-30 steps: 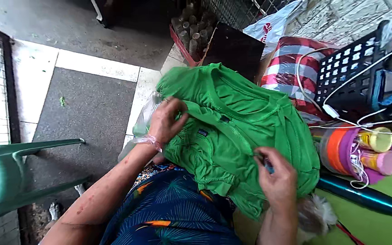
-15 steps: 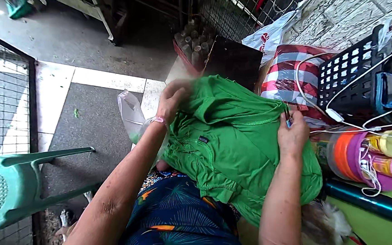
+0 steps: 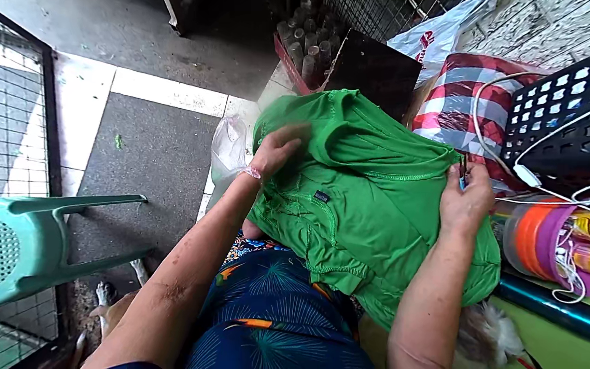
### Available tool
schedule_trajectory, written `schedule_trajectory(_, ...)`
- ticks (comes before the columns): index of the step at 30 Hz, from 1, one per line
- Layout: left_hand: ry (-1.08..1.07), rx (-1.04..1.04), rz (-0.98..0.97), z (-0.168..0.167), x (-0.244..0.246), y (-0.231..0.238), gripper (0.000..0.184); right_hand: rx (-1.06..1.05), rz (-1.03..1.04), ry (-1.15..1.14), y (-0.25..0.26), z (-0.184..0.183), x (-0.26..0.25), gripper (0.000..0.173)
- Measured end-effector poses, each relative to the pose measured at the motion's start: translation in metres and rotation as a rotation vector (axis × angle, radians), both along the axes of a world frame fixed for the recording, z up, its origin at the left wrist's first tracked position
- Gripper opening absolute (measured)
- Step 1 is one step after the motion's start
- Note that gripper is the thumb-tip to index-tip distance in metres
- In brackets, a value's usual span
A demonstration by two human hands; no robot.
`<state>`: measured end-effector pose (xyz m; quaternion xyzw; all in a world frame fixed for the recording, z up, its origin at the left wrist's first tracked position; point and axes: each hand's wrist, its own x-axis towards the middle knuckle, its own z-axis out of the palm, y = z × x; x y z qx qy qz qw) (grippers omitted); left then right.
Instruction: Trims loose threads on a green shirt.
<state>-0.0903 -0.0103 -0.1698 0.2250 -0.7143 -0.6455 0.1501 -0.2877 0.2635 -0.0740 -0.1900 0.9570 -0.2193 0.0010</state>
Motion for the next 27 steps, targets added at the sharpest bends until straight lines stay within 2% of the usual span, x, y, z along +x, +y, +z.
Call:
schedule_trajectory(3, -0.003, 0.149, -0.023, 0.013, 0.011, -0.001, 0.036, -0.257, 0.131, 0.096, 0.016, -0.005, -0.004, 0.042)
schedule_trajectory(6, -0.063, 0.11, 0.004, 0.024, 0.039, 0.001, 0.032, -0.563, 0.182, 0.273, 0.02, 0.012, 0.011, 0.035)
schedule_trajectory(8, -0.091, 0.033, 0.053, 0.024, 0.057, 0.008, 0.027, -0.612, 0.203, 0.259, 0.012, 0.03, 0.037, 0.026)
schedule_trajectory(11, -0.154, -0.076, 0.068, 0.02, 0.074, 0.035, 0.027, -0.492, 0.446, -0.085, -0.012, 0.043, 0.085, 0.021)
schedule_trajectory(13, -0.177, -0.205, 0.073, 0.015, 0.074, 0.059, 0.03, -0.435, 0.624, -0.27, -0.038, 0.031, 0.115, 0.016)
schedule_trajectory(15, -0.216, -0.313, 0.074, 0.009, 0.068, 0.076, 0.045, -0.341, 0.719, -0.324, -0.06, 0.01, 0.135, 0.015)
schedule_trajectory(16, -0.216, -0.341, 0.082, 0.005, 0.064, 0.081, 0.045, -0.275, 0.724, -0.312, -0.067, 0.001, 0.142, 0.018)
schedule_trajectory(17, -0.189, -0.349, 0.094, 0.003, 0.063, 0.083, 0.036, -0.194, 0.705, -0.301, -0.072, -0.007, 0.144, 0.018)
schedule_trajectory(19, -0.086, -0.271, 0.105, -0.002, 0.065, 0.079, 0.013, -0.045, 0.632, -0.288, -0.076, -0.018, 0.144, 0.019)
schedule_trajectory(20, -0.029, -0.185, 0.094, -0.005, 0.069, 0.075, 0.01, -0.011, 0.605, -0.294, -0.076, -0.021, 0.143, 0.019)
schedule_trajectory(24, 0.085, 0.219, -0.008, -0.006, 0.095, 0.064, 0.019, -0.024, 0.56, -0.359, -0.073, -0.021, 0.14, 0.018)
schedule_trajectory(27, 0.184, 0.321, 0.009, -0.027, 0.105, 0.062, 0.021, -0.027, 0.537, -0.367, -0.076, -0.023, 0.139, 0.017)
